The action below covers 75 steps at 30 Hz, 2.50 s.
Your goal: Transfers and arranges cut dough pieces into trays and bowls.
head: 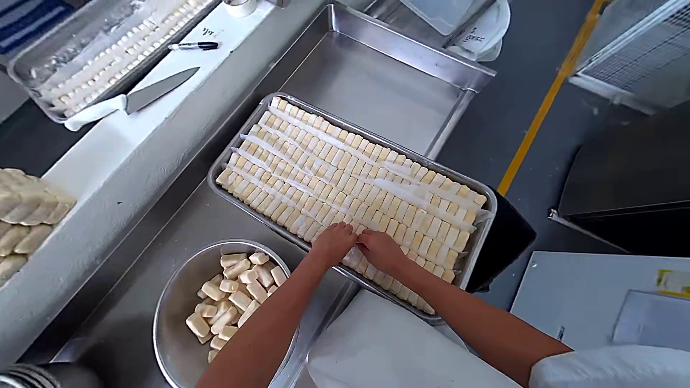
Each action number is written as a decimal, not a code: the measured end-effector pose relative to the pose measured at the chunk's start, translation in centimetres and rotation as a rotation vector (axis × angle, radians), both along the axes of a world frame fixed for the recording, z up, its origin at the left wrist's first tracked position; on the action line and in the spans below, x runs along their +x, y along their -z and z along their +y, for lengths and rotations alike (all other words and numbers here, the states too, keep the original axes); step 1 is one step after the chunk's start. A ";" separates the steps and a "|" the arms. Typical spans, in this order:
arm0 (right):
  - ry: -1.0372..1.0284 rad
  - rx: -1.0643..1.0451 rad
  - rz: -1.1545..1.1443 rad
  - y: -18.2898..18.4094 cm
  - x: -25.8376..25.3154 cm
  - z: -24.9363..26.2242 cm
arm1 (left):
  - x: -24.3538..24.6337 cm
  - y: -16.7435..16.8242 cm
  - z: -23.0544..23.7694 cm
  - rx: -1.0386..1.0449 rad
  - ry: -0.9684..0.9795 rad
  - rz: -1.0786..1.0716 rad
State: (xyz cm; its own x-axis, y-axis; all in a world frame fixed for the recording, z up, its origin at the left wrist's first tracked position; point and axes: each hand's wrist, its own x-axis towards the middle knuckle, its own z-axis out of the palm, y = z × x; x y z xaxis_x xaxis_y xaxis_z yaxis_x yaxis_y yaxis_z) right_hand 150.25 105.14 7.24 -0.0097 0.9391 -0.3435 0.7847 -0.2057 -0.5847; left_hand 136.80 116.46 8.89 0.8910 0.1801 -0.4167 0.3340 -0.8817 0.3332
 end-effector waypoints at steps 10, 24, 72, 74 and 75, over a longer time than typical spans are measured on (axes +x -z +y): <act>0.022 0.476 0.069 -4.4 0.5 -1.3 | -3.1 -3.1 0.3 0.120 0.095 -0.553; -0.121 0.860 -0.003 -17.6 -1.3 8.8 | -5.3 -11.9 3.7 -0.048 -0.681 -1.097; 0.160 -0.207 -0.144 -7.3 -2.7 2.0 | -25.8 -10.2 -14.5 -0.119 -1.373 -0.876; 0.278 -0.125 -0.070 -5.8 -2.2 1.3 | -22.6 -10.0 -11.6 -0.194 -1.206 -0.800; 0.316 -0.098 -0.029 -4.8 -1.9 1.0 | -20.7 -9.7 -10.3 -0.242 -1.126 -0.747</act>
